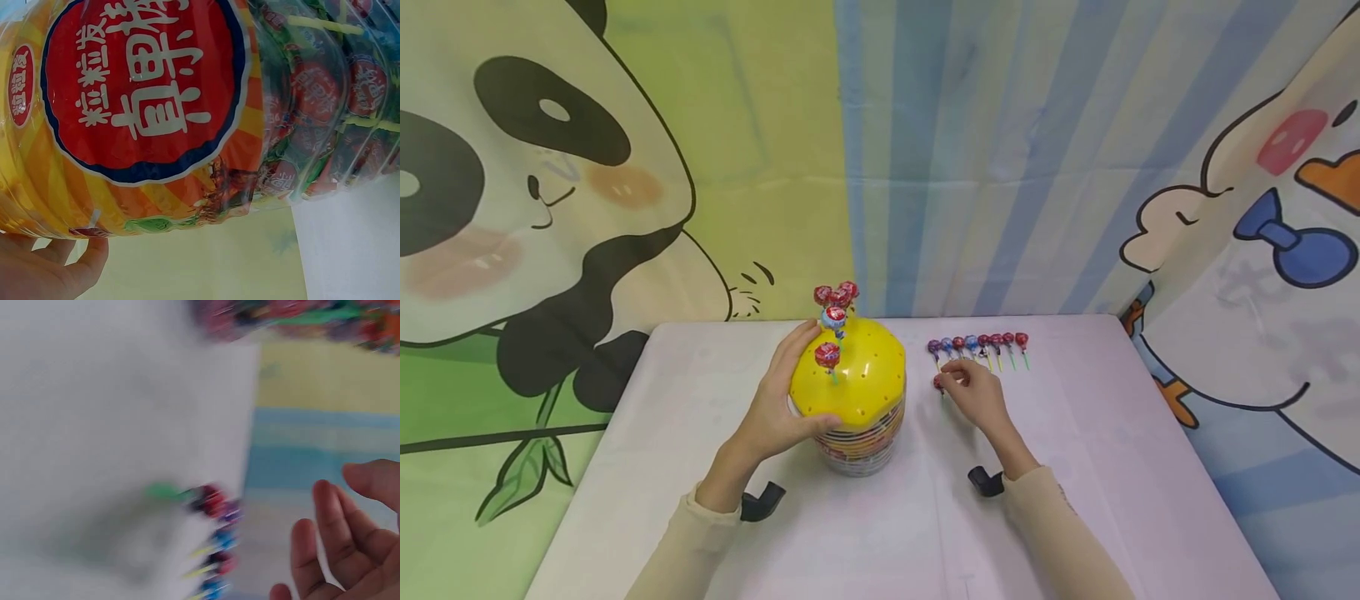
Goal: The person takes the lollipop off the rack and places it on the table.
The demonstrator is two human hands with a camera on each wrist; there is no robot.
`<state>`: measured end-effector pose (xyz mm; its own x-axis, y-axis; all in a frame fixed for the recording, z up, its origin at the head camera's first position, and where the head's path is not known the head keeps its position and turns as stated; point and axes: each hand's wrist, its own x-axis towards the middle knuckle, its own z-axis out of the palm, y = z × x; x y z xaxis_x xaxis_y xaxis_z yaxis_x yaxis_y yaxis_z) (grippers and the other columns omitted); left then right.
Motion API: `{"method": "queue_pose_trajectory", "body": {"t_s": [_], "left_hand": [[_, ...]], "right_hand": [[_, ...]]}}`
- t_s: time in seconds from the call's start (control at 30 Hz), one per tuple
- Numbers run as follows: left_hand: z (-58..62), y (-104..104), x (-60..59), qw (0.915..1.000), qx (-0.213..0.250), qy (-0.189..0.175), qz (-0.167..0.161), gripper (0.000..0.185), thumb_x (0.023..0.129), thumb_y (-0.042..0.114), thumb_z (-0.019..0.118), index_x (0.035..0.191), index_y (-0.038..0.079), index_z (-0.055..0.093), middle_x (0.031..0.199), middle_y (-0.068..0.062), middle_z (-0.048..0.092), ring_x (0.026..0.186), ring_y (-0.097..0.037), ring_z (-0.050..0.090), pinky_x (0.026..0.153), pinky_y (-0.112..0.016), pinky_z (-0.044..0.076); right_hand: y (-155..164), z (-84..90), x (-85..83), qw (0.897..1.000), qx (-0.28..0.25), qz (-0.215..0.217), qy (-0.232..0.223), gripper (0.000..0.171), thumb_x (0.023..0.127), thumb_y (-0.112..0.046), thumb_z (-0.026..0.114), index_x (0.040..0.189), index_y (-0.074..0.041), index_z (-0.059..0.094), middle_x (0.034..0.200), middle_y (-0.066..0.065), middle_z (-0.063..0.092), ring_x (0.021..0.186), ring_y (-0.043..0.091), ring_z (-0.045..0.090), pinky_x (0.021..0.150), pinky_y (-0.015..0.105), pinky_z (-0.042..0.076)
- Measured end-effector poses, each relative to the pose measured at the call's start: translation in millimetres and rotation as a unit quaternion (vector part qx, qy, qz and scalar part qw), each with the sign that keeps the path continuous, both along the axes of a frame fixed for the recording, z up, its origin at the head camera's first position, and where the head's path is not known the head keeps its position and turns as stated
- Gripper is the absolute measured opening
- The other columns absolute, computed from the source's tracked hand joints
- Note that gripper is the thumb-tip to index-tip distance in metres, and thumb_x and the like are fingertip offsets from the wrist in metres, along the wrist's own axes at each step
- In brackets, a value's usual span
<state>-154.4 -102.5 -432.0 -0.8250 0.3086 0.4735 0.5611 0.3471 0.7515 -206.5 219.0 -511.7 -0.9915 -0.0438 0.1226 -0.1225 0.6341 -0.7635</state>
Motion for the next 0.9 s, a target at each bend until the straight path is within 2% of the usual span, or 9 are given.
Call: {"method": "queue_pose_trajectory", "body": {"t_s": [0.13,0.27,0.37,0.5,0.6,0.7,0.77,0.9], "left_hand": [[-1.0,-1,0.6,1.0000,0.000,0.000,0.000,0.104,0.073,0.073,0.073,0.157,0.032,0.029,0.163,0.002,0.020,0.145,-0.020,0.027,0.106,-0.055,0.040],[-0.7,-1,0.7,1.0000,-0.001,0.000,0.001,0.103,0.073,0.073,0.073,0.157,0.032,0.029,0.163,0.000,0.021,0.145,-0.020,0.027,0.106,-0.055,0.040],[0.4,-1,1.0,1.0000,-0.003,0.000,0.003,0.104,0.072,0.074,0.072,0.157,0.032,0.029,0.163,0.002,0.020,0.145,-0.020,0.027,0.106,-0.054,0.040],[1.4,-2,1.1,1.0000,-0.006,0.001,0.004,0.105,0.072,0.075,0.072,0.158,0.033,0.028,0.163,0.007,0.019,0.145,-0.018,0.027,0.106,-0.054,0.040],[0.8,-2,0.7,1.0000,-0.007,0.005,0.002,0.104,0.073,0.075,0.071,0.158,0.032,0.027,0.163,0.009,0.018,0.145,-0.019,0.027,0.106,-0.053,0.040],[0.5,-2,0.5,0.9999,-0.007,0.008,-0.002,0.104,0.074,0.074,0.071,0.158,0.031,0.028,0.163,0.009,0.018,0.146,-0.019,0.026,0.105,-0.052,0.041],[0.2,-2,-0.1,0.9999,-0.006,0.008,-0.004,0.104,0.074,0.073,0.072,0.158,0.031,0.028,0.163,0.009,0.018,0.146,-0.019,0.026,0.105,-0.051,0.042],[0.2,-1,-0.7,0.9999,-0.007,0.007,-0.005,0.103,0.074,0.071,0.073,0.158,0.031,0.028,0.163,0.009,0.018,0.146,-0.019,0.026,0.104,-0.049,0.043]], "right_hand": [[-20,49.6,15.2,0.992,-0.084,0.041,0.086,0.019,0.098,-0.021,0.068,0.111,-0.008,0.071,0.097,0.005,0.072,0.090,0.018,0.061,0.080,0.037,0.045],[-45,107.3,41.3,0.971,-0.136,0.103,0.166,0.016,0.095,-0.002,0.066,0.111,0.002,0.069,0.100,0.014,0.070,0.094,0.017,0.059,0.084,0.035,0.043],[-59,132.1,54.0,0.956,-0.161,0.142,0.200,0.021,0.090,0.009,0.067,0.111,0.005,0.069,0.101,0.015,0.070,0.098,0.018,0.059,0.089,0.031,0.044],[-73,138.5,57.5,0.940,-0.173,0.201,0.213,0.030,0.084,0.013,0.072,0.112,0.000,0.070,0.104,0.008,0.070,0.103,0.021,0.057,0.091,0.033,0.047],[-83,140.3,58.5,0.928,-0.163,0.245,0.226,0.032,0.084,0.009,0.075,0.112,-0.005,0.072,0.107,0.003,0.070,0.105,0.023,0.056,0.091,0.036,0.048],[-92,140.6,58.5,0.920,-0.156,0.269,0.238,0.033,0.083,0.005,0.077,0.113,-0.008,0.073,0.108,0.002,0.070,0.107,0.024,0.055,0.095,0.040,0.045],[-97,140.5,58.7,0.920,-0.154,0.272,0.238,0.032,0.083,0.004,0.077,0.112,-0.010,0.073,0.108,0.002,0.069,0.107,0.024,0.054,0.094,0.041,0.045],[-103,139.4,59.3,0.926,-0.146,0.263,0.229,0.026,0.083,0.001,0.078,0.106,-0.010,0.074,0.108,0.002,0.065,0.108,0.024,0.052,0.091,0.040,0.049]]}}
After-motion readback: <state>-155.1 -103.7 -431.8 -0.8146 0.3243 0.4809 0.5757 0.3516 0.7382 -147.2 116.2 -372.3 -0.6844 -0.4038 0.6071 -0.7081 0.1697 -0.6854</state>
